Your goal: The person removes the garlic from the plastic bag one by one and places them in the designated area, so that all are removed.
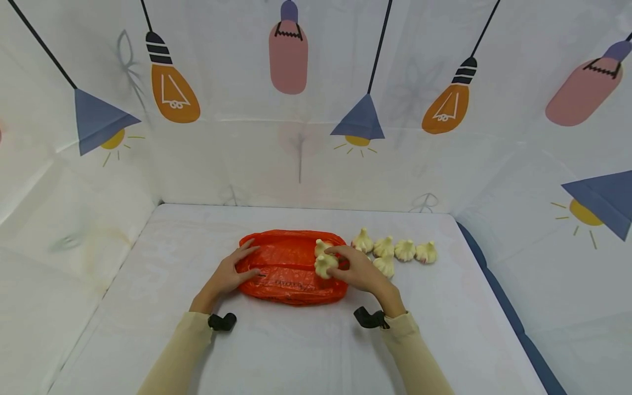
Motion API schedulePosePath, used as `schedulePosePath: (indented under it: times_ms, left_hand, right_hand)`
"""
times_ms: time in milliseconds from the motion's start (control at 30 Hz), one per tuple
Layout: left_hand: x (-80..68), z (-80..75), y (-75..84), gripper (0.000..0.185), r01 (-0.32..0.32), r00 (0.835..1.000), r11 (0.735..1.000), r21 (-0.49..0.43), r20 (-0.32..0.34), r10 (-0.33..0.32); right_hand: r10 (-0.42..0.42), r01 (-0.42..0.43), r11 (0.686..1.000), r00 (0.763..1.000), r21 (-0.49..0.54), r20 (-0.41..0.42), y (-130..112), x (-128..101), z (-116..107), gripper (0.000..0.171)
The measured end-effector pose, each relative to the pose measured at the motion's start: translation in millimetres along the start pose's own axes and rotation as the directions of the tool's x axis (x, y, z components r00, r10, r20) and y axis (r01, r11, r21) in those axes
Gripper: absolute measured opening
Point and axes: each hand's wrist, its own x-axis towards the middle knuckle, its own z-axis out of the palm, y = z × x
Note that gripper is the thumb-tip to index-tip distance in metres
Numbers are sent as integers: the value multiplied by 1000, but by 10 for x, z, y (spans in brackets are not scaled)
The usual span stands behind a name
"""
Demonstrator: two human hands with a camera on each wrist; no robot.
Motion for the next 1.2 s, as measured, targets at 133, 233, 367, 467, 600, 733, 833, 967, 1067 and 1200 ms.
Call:
schedulePosePath:
  times_ms: [133,233,367,467,600,733,833,967,1067,1200]
  left_hand:
    - [-3,1,8,70,-4,1000,1000,6,-1,4]
    - [-3,1,10,70,-7,1000,1000,10,-3,7]
    - [1,3,10,70,-4,1000,1000,4,-2,4]
    - [2,3,3,70,-1,1000,1000,7,-3,1]
    - [3,3,-5,70,1,1000,1000,10,-4,-1]
    - [2,3,-2,69,-4,1000,1000,10,-6,4]
    - [0,1,-11,69,-9,1000,1000,15,-9,9]
    - [-1,2,-19,69,-9,1000,1000,15,-12,9]
    - [-5,4,-8,69,-3,1000,1000,16,-12,3]
    - [-11,6,3,69,7,1000,1000,30,-12,-7]
  right_hand:
    - [2,-2,1000,1000,9,0,8,0,2,43]
    - [-11,11,1000,1000,9,-2,11,-1,1,43]
    - [-14,14,1000,1000,14,2,7,-4,-10,43]
    - [-13,13,1000,1000,17,5,7,-5,-16,43]
    - [-7,7,1000,1000,21,5,23,-3,-13,43]
    - [10,-10,1000,1000,26,2,44,2,-16,44]
    - [19,-18,999,1000,35,-9,44,1,-29,44]
    - [22,-21,999,999,44,-29,32,-13,-59,44]
    - [30,-27,998,998,61,-46,23,-28,-91,45]
    - [50,-41,993,996,111,-78,12,-62,-143,46]
